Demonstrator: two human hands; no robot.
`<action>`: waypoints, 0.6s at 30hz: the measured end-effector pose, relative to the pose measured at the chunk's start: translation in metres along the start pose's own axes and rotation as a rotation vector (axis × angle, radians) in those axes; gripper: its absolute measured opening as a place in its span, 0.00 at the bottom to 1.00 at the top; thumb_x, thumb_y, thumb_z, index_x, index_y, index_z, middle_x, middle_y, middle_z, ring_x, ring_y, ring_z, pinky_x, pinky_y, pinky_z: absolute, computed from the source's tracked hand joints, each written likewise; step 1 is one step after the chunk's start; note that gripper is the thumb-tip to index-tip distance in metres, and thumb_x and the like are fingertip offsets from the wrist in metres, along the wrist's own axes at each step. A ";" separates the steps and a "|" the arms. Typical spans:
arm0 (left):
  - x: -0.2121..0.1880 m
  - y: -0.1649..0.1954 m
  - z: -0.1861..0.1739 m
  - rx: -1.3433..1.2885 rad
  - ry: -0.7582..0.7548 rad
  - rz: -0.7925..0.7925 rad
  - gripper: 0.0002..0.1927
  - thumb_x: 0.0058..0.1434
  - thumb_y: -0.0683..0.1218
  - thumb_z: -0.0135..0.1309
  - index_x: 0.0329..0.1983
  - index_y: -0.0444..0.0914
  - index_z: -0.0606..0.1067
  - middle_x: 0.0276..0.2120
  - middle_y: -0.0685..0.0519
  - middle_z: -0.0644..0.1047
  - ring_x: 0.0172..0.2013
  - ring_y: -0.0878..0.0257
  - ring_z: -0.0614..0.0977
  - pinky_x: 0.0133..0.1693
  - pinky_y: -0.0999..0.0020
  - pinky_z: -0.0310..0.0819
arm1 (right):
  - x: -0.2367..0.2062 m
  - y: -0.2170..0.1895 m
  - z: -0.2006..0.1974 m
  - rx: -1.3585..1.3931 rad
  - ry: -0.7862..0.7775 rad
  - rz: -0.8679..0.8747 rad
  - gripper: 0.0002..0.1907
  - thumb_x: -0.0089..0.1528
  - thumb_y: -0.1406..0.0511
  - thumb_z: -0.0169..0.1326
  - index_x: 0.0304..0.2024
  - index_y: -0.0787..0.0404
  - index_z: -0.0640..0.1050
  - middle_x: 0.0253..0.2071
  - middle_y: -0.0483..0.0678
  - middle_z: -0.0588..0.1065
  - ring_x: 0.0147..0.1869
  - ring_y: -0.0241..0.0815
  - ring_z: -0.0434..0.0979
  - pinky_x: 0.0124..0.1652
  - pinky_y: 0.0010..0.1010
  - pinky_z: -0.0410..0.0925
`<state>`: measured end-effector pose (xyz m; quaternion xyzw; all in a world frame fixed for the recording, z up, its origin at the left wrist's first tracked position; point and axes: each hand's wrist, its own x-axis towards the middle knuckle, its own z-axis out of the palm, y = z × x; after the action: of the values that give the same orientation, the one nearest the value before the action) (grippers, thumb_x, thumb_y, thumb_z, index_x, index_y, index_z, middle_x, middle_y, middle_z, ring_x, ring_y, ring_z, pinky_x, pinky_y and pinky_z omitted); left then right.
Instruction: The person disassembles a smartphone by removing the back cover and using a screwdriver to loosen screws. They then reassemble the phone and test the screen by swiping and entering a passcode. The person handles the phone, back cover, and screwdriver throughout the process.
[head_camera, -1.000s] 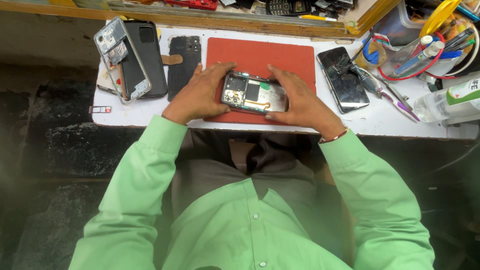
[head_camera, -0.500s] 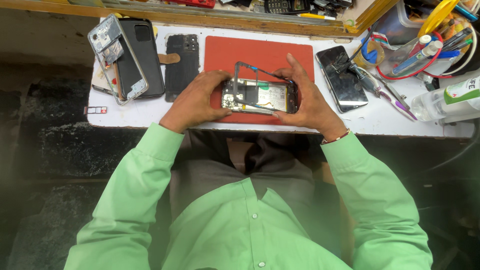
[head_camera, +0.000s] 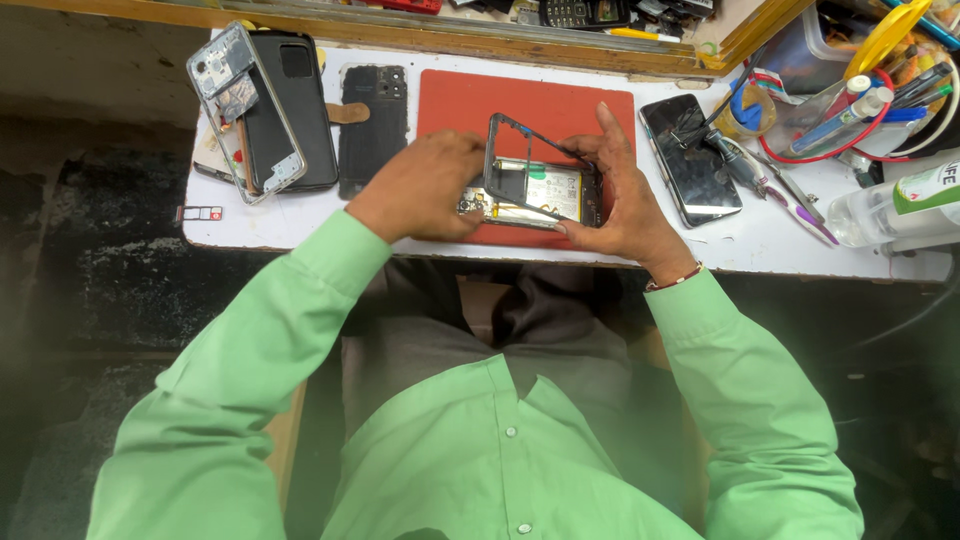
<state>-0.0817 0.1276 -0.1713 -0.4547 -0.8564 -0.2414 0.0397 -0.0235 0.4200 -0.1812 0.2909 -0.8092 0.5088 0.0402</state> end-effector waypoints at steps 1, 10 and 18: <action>-0.004 0.000 0.001 0.008 -0.001 0.008 0.26 0.50 0.51 0.65 0.46 0.30 0.77 0.48 0.39 0.77 0.52 0.44 0.75 0.55 0.52 0.69 | 0.000 0.001 0.000 -0.009 -0.002 0.005 0.65 0.53 0.70 0.67 0.82 0.53 0.40 0.66 0.59 0.70 0.76 0.54 0.69 0.77 0.44 0.59; -0.009 -0.004 -0.004 0.078 -0.062 0.112 0.20 0.54 0.50 0.62 0.39 0.28 0.78 0.45 0.38 0.79 0.49 0.43 0.78 0.54 0.54 0.71 | 0.001 -0.003 0.001 -0.013 -0.017 0.024 0.66 0.53 0.70 0.68 0.82 0.52 0.40 0.66 0.59 0.70 0.75 0.54 0.70 0.76 0.44 0.60; -0.005 -0.002 -0.006 0.142 -0.142 0.060 0.21 0.56 0.52 0.62 0.42 0.28 0.79 0.43 0.39 0.79 0.49 0.45 0.78 0.53 0.54 0.73 | 0.002 -0.006 0.002 -0.094 -0.017 0.022 0.65 0.52 0.69 0.68 0.81 0.51 0.40 0.65 0.59 0.71 0.74 0.54 0.71 0.76 0.44 0.62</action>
<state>-0.0816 0.1200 -0.1687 -0.4921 -0.8580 -0.1463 0.0184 -0.0219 0.4159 -0.1765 0.2840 -0.8357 0.4683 0.0415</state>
